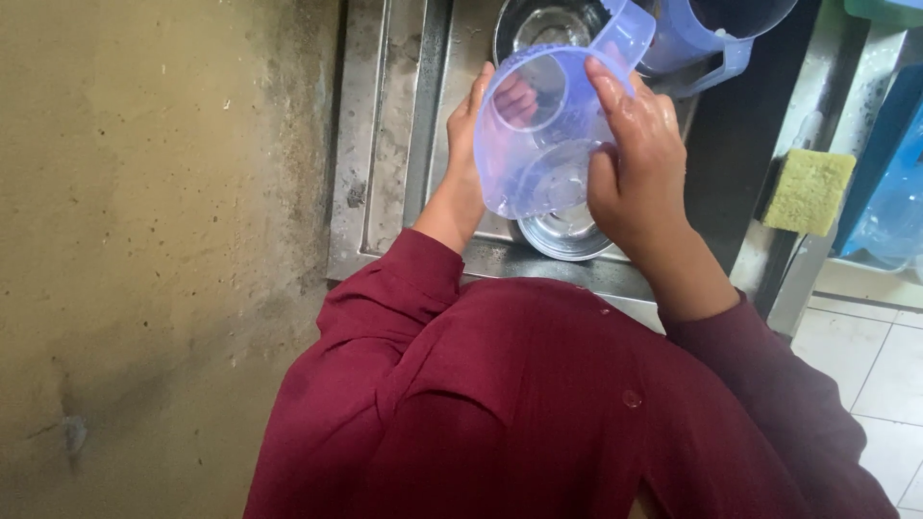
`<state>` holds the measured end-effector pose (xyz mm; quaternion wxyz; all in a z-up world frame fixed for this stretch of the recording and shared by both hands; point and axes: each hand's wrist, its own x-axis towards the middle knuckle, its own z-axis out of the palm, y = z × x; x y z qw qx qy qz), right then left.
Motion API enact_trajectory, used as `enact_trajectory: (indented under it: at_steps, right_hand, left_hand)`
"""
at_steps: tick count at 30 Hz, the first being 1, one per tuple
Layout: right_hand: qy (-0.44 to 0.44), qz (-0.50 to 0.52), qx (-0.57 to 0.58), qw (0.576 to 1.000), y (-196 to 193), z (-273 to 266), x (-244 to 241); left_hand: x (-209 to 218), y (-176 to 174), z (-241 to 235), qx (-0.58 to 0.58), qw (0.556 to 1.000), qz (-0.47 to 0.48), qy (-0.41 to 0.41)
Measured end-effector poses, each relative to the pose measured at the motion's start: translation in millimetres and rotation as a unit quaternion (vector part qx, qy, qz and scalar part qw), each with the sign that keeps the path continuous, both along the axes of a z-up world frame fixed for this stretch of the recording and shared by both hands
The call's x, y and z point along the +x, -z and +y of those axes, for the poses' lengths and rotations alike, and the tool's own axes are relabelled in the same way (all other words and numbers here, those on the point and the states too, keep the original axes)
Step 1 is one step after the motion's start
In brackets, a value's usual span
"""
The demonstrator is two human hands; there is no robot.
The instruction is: The person washes a plastic jug and a spoon in a stainless steel sink using a sponge and running water. They scrub the jug's interior and exterior, rinse it, and then wash a spoon before placing the jug on the counter.
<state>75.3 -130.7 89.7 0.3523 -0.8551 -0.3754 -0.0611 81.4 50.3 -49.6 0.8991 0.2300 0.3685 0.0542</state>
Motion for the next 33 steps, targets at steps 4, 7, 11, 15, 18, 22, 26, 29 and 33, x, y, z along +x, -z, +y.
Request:
enact_trajectory:
  at_steps: [4,7,11,15,18,22,26,29,33]
  right_hand:
    - [-0.007,0.002,-0.008,1.0,-3,-7,7]
    - [0.008,0.02,0.008,1.0,4,-13,8]
    - [0.017,0.033,0.015,0.999,3,-14,6]
    - [-0.002,0.019,0.023,1.0,0,-16,3]
    - [0.004,0.012,0.019,1.0,3,-21,1]
    - [0.029,0.001,0.013,0.999,45,-31,8]
    - [0.175,0.044,-0.126,0.975,129,-63,18]
    - [0.226,0.169,0.022,0.959,156,-80,8]
    - [0.231,0.285,0.131,0.921,156,-70,-5]
  left_hand:
    - [-2,-45,2,0.14,0.981,0.134,0.007]
    - [9,-9,5,0.153,0.986,0.07,0.02]
    - [6,-5,4,0.007,0.995,-0.073,0.068]
    - [0,-18,2,0.155,0.978,-0.128,0.06]
    - [1,-18,3,0.258,0.964,-0.057,0.032]
    - [3,-10,9,0.422,0.903,0.075,0.041]
    - [-1,85,31,0.329,0.93,0.139,0.087]
    - [-15,163,43,0.297,0.943,0.049,0.144]
    - [-15,141,26,0.245,0.938,0.17,0.175]
